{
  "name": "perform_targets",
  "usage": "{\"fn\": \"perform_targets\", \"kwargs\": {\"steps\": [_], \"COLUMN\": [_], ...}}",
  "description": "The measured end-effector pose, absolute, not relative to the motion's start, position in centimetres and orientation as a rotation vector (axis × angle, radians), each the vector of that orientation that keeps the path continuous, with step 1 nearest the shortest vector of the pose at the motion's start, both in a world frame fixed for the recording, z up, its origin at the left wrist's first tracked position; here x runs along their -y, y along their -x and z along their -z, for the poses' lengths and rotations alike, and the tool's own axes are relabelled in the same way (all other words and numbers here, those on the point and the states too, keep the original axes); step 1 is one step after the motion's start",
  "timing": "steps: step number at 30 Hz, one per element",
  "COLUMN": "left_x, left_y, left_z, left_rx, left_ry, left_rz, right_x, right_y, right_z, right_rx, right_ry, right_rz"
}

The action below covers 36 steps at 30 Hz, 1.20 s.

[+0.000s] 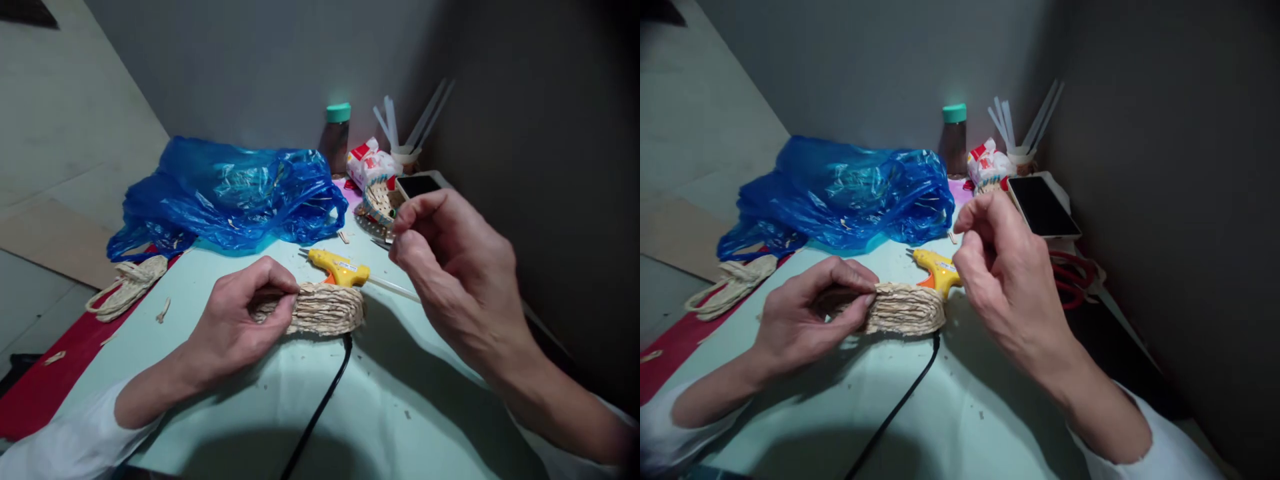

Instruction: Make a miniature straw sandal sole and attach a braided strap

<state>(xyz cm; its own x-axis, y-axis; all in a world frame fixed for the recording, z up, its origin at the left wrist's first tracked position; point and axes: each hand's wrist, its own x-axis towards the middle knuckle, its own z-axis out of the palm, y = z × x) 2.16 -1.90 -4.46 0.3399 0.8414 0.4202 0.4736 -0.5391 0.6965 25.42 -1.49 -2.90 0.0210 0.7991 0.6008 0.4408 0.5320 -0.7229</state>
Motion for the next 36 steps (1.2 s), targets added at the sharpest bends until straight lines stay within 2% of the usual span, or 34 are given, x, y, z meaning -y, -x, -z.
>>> {"fn": "perform_targets", "kwargs": {"steps": [6,11,20,28,36], "left_x": [0.8,-0.1,-0.1,0.4,1.5], "left_y": [-1.9,-1.7,-1.7,-2.8,-5.0], "left_z": [2.9,3.1,3.3,3.1,4.0], "left_rx": [-1.336,-1.246,-1.325,-1.176,-1.068], "left_ry": [-1.773,-1.379,-1.302,-1.012,-0.959], "left_rz": [-1.229,-1.258,-1.409,-1.404,-1.425], "right_x": [0.9,0.9,0.8,1.4,3.2], "right_y": [-25.5,-25.7,-25.9,-22.9,-20.0], "right_z": [3.3,3.1,3.3,3.2,4.2], "right_rx": [1.46,1.437,1.723,1.663,1.7], "right_ry": [1.045,1.057,1.102,1.164,1.136], "right_rz": [-0.498,-0.489,-0.586,-1.154,-1.316]}}
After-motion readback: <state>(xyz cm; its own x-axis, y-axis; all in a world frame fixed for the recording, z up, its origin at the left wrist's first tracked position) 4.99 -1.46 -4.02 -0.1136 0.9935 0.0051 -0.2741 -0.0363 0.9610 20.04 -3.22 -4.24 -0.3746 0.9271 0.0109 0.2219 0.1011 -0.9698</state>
